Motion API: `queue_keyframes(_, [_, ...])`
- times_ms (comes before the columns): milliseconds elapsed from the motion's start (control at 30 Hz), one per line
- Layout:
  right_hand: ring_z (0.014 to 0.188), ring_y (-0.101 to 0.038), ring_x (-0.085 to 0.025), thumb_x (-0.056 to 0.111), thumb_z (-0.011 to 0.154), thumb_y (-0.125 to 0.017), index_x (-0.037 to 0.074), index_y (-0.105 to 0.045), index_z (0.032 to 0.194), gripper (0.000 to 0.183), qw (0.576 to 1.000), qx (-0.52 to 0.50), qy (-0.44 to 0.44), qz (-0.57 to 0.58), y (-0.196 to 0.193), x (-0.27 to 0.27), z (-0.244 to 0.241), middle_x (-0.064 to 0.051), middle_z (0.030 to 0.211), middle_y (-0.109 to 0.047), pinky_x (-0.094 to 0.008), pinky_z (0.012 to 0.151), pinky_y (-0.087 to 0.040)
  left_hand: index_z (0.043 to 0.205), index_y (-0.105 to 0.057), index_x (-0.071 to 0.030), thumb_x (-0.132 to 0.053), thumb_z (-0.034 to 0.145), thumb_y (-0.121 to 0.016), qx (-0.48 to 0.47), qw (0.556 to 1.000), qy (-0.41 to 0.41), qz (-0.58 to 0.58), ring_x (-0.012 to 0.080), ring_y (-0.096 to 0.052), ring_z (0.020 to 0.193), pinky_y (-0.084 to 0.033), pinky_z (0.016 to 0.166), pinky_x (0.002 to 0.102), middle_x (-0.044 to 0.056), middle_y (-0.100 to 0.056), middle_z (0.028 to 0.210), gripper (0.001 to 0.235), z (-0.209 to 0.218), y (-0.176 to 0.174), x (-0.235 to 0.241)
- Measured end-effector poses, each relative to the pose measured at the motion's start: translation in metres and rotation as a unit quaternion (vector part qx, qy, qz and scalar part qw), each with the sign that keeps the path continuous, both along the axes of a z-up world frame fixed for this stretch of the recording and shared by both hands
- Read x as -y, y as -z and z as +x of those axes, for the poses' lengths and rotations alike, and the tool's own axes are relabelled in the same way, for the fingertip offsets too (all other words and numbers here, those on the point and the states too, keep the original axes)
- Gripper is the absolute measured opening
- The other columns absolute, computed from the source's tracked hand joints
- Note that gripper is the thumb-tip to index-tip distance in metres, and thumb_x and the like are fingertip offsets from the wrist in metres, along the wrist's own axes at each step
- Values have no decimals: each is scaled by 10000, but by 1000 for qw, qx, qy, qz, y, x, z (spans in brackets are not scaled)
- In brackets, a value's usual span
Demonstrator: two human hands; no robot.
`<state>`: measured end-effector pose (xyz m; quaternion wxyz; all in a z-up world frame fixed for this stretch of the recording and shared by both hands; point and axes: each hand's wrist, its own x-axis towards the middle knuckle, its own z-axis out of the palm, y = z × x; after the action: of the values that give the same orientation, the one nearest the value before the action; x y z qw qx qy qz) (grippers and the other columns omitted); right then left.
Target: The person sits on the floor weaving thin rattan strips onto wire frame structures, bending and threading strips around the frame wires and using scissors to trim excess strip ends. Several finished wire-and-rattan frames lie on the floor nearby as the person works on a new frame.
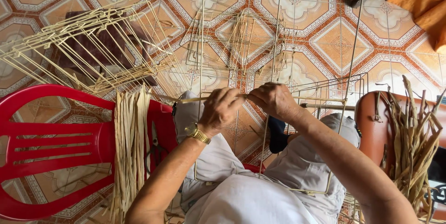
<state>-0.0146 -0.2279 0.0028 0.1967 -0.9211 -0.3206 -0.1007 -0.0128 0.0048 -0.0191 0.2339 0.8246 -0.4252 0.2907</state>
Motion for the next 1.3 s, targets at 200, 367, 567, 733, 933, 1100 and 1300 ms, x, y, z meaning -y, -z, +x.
queue_keyframes(200, [646, -654, -226, 235, 933, -717, 83, -739, 930, 154, 995, 46, 53, -66, 3, -9, -6, -59, 699, -666, -382, 558, -541, 989, -688, -30, -28, 928, -727, -22, 997, -63, 34, 191, -596, 842, -536, 683, 314, 64, -609, 930, 72, 7, 16, -23])
queue_keyframes(367, [680, -665, -220, 217, 939, -697, 100, -740, 966, 128, 999, 33, 29, 31, 13, -4, -3, -45, 779, -706, -377, 624, -561, 922, -669, 5, -22, 947, -661, -151, 982, -83, 81, 177, -578, 685, -490, 490, 290, 86, -592, 838, 37, -42, 7, 10])
queue_keyframes(567, [735, -684, -213, 218, 938, -696, 93, -736, 960, 132, 1000, 8, 11, 27, 1, -3, -5, -41, 814, -715, -373, 675, -576, 959, -722, -5, -115, 947, -650, -397, 911, -72, -81, 191, -624, 638, -481, 517, 311, 121, -688, 808, 133, -45, 14, 37])
queue_keyframes(733, [761, -679, -227, 195, 927, -700, 97, -737, 949, 107, 999, 1, 24, -35, -4, -3, -11, -58, 814, -701, -371, 724, -585, 1064, -712, 32, -58, 934, -609, -687, 618, 46, -380, 191, -690, 751, -556, 671, 324, 117, -743, 879, 189, -18, 28, 39])
queue_keyframes(933, [778, -687, -233, 134, 901, -681, 58, -726, 1038, 163, 999, 14, 0, 47, -25, -11, -16, -67, 943, -739, -372, 748, -577, 1247, -623, 59, 67, 913, -544, -675, 317, 196, -637, 218, -683, 909, -593, 852, 356, 148, -700, 1024, 343, 0, 51, 44])
queue_keyframes(1100, [776, -686, -266, 145, 886, -719, 54, -726, 974, 127, 999, -11, 27, 13, -21, -7, -16, -86, 836, -713, -389, 754, -578, 1185, -624, -31, 73, 882, -628, -695, 305, 114, -641, 193, -684, 914, -554, 804, 289, 139, -730, 1039, 320, 11, 26, 56])
queue_keyframes(1300, [746, -689, -252, 156, 870, -759, 50, -743, 981, 155, 995, -5, 42, 92, -26, -11, -18, -82, 824, -732, -392, 685, -573, 1141, -659, -63, 129, 848, -643, -623, 278, 115, -722, 192, -672, 877, -562, 800, 294, 82, -720, 955, 351, 13, 47, 77])
